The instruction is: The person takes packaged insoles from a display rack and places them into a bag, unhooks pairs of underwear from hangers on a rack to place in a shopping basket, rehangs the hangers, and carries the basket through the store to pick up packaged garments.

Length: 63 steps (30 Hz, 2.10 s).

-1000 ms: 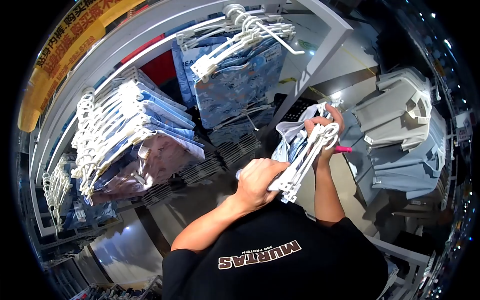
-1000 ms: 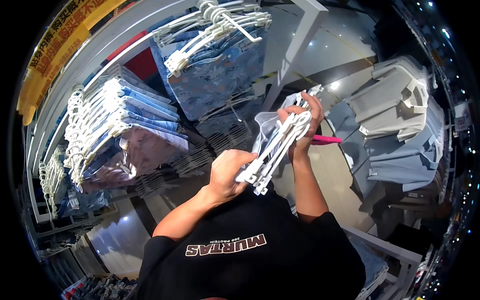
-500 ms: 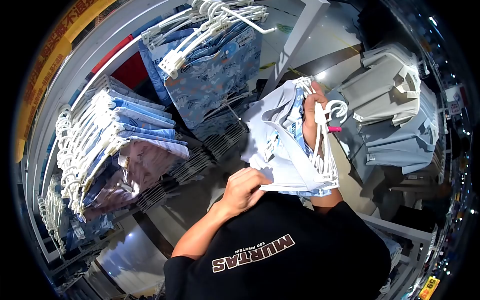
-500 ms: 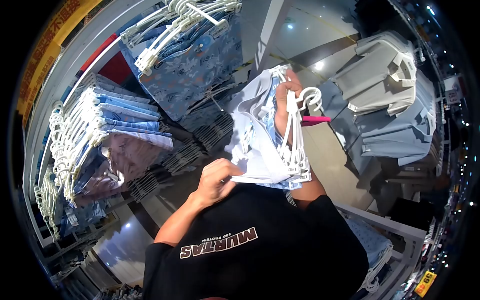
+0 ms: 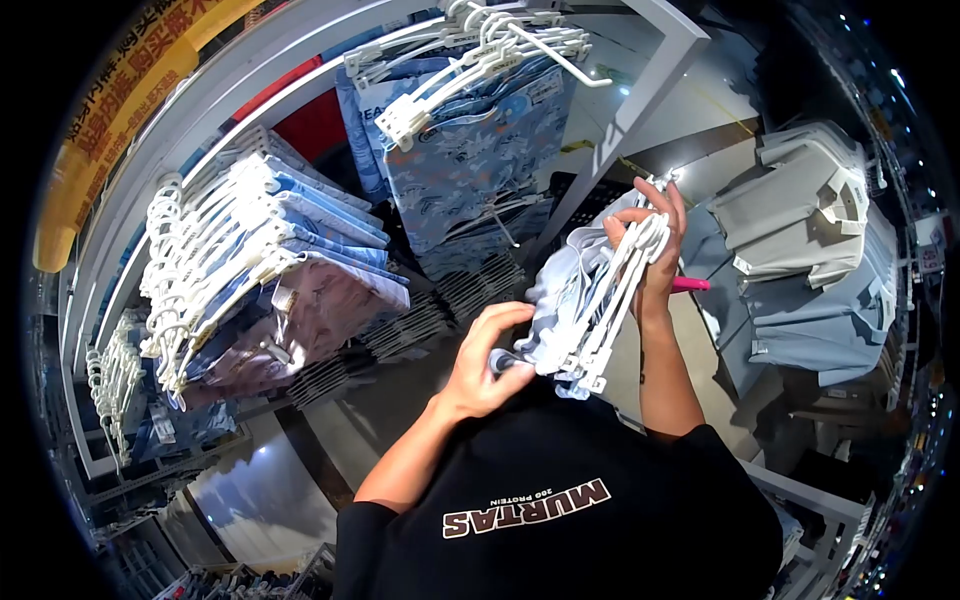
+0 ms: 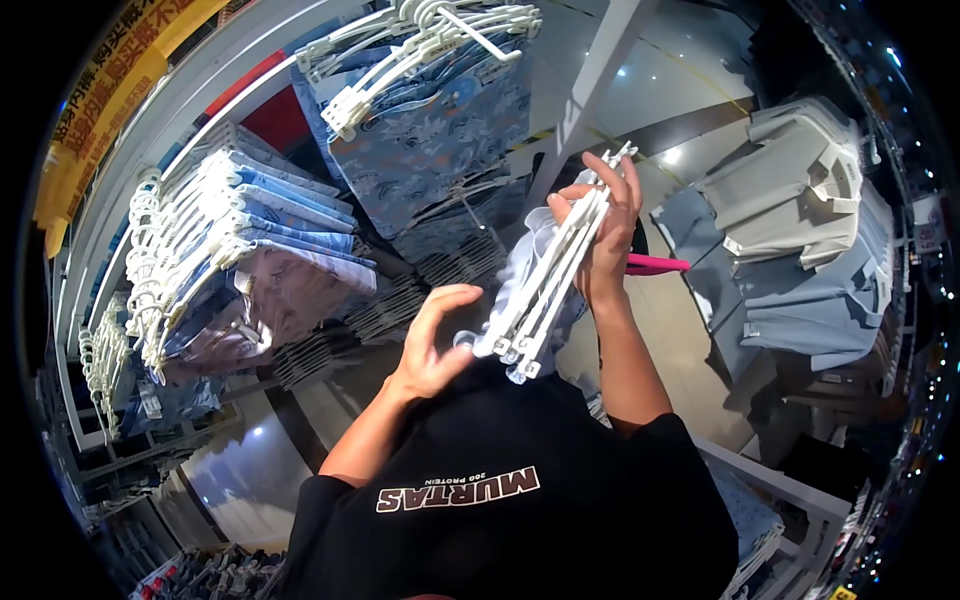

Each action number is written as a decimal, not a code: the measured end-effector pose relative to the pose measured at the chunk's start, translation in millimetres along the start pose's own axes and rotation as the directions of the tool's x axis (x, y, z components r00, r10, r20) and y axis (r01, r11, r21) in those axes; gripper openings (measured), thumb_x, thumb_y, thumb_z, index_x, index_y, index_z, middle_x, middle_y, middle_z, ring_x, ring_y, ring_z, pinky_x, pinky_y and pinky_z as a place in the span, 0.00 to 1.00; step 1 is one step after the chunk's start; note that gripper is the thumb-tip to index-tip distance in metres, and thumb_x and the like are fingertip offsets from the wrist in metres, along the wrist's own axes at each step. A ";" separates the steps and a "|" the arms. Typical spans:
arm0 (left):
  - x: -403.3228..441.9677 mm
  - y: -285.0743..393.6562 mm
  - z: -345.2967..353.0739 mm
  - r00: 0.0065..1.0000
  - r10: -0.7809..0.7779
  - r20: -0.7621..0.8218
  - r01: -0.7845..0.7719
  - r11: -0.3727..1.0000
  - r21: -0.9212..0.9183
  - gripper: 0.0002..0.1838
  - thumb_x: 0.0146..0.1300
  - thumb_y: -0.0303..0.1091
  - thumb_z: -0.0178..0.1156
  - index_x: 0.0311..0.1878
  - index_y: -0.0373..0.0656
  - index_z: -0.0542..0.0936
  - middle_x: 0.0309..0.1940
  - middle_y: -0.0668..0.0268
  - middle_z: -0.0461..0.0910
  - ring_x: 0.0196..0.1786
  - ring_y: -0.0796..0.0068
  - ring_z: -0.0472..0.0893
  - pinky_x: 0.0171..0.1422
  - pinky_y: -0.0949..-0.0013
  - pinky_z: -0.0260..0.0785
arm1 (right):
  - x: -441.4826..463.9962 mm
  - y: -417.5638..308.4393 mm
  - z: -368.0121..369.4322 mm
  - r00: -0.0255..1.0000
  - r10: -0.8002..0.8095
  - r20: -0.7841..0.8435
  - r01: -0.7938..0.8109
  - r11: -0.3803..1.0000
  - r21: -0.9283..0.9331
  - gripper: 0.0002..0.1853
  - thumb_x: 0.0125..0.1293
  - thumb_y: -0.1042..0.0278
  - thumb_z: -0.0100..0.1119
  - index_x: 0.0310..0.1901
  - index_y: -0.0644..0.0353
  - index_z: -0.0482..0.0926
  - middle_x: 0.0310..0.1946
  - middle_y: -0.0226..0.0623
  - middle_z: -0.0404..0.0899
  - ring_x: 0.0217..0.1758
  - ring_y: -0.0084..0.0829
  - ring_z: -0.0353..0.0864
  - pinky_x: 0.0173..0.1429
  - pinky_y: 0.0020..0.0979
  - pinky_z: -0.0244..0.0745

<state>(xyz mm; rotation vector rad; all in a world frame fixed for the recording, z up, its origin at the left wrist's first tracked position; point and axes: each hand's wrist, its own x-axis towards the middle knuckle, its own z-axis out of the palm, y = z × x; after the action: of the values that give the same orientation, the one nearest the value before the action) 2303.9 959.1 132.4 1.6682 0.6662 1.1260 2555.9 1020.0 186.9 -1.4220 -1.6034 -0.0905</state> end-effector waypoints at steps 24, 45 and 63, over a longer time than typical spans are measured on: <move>13.2 0.3 41.0 0.803 -0.556 0.215 0.574 0.621 -0.534 0.10 0.72 0.37 0.67 0.43 0.39 0.82 0.32 0.73 0.83 0.33 0.88 0.78 0.38 0.78 0.72 | -81.8 -0.8 34.3 0.706 0.526 0.475 -0.704 0.448 0.551 0.25 0.66 0.73 0.69 0.63 0.64 0.73 0.56 0.39 0.79 0.58 0.29 0.79 0.64 0.31 0.73; 16.9 -1.6 35.2 0.846 -0.524 -0.099 0.486 0.833 -0.264 0.15 0.75 0.40 0.62 0.47 0.35 0.84 0.26 0.74 0.80 0.29 0.90 0.73 0.31 0.77 0.65 | -87.4 -17.8 24.8 0.572 0.354 0.740 -0.809 0.097 0.579 0.15 0.73 0.76 0.59 0.59 0.70 0.75 0.40 0.34 0.84 0.42 0.21 0.84 0.50 0.24 0.79; -24.2 29.0 -81.8 0.951 -0.308 0.023 0.151 0.400 -0.904 0.21 0.76 0.39 0.57 0.54 0.24 0.77 0.17 0.66 0.68 0.17 0.77 0.66 0.22 0.75 0.64 | -5.0 46.1 -94.5 0.665 0.319 0.676 -0.630 -0.248 0.736 0.21 0.82 0.63 0.40 0.66 0.69 0.70 0.18 0.25 0.60 0.11 0.16 0.57 0.14 0.21 0.59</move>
<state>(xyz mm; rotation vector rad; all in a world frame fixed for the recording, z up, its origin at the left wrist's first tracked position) 2217.5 962.4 158.0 0.5143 0.2426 1.0984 2647.3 973.9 211.2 -0.6565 -0.5648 1.5626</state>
